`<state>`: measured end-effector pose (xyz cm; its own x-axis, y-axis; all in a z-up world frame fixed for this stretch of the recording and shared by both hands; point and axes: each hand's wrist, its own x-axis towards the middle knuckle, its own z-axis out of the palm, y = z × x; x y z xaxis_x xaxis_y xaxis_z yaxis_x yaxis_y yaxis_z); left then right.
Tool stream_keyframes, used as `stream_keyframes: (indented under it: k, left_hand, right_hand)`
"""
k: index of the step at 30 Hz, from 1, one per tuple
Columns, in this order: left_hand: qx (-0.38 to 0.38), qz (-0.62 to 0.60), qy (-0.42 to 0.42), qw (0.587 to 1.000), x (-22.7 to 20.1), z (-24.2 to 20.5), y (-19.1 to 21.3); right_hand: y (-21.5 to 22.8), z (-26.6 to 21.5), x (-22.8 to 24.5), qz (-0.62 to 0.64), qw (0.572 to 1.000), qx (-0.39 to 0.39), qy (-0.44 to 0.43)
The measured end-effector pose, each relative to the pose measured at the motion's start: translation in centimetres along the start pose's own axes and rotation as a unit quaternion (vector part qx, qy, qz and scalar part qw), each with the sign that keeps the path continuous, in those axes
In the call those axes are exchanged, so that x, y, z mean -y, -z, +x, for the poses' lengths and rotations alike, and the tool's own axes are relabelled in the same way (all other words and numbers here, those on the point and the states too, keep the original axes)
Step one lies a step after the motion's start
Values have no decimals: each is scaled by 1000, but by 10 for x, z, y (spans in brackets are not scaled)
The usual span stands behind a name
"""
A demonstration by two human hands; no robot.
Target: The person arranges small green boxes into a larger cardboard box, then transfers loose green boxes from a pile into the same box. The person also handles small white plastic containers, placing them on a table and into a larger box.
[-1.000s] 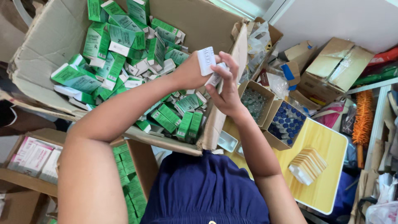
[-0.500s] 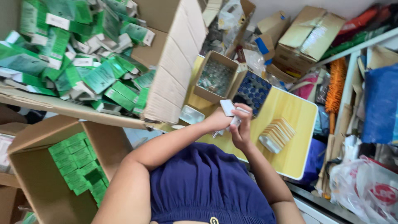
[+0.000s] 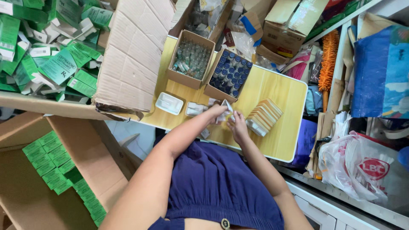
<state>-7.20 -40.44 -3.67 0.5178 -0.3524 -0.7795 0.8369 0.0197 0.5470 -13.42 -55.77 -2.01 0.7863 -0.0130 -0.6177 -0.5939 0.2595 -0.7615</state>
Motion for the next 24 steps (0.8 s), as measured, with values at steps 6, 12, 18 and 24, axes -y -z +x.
stream_keyframes:
  k: [6, 12, 18, 24]
  left_hand:
    - [24, -55, 67, 996, -33, -14, 0]
    - [48, -51, 29, 997, -7, -9, 15]
    - [-1, -42, -54, 998, -6, -60, 36]
    - [29, 87, -236, 967, -82, -253, 69]
  right_hand:
    - [9, -2, 13, -33, 998, 32, -33]
    - [9, -11, 2, -161, 987, 10, 14]
    - [-32, -33, -2, -542, 759, 152, 326]
    - [-98, -60, 49, -666, 470, 303, 494]
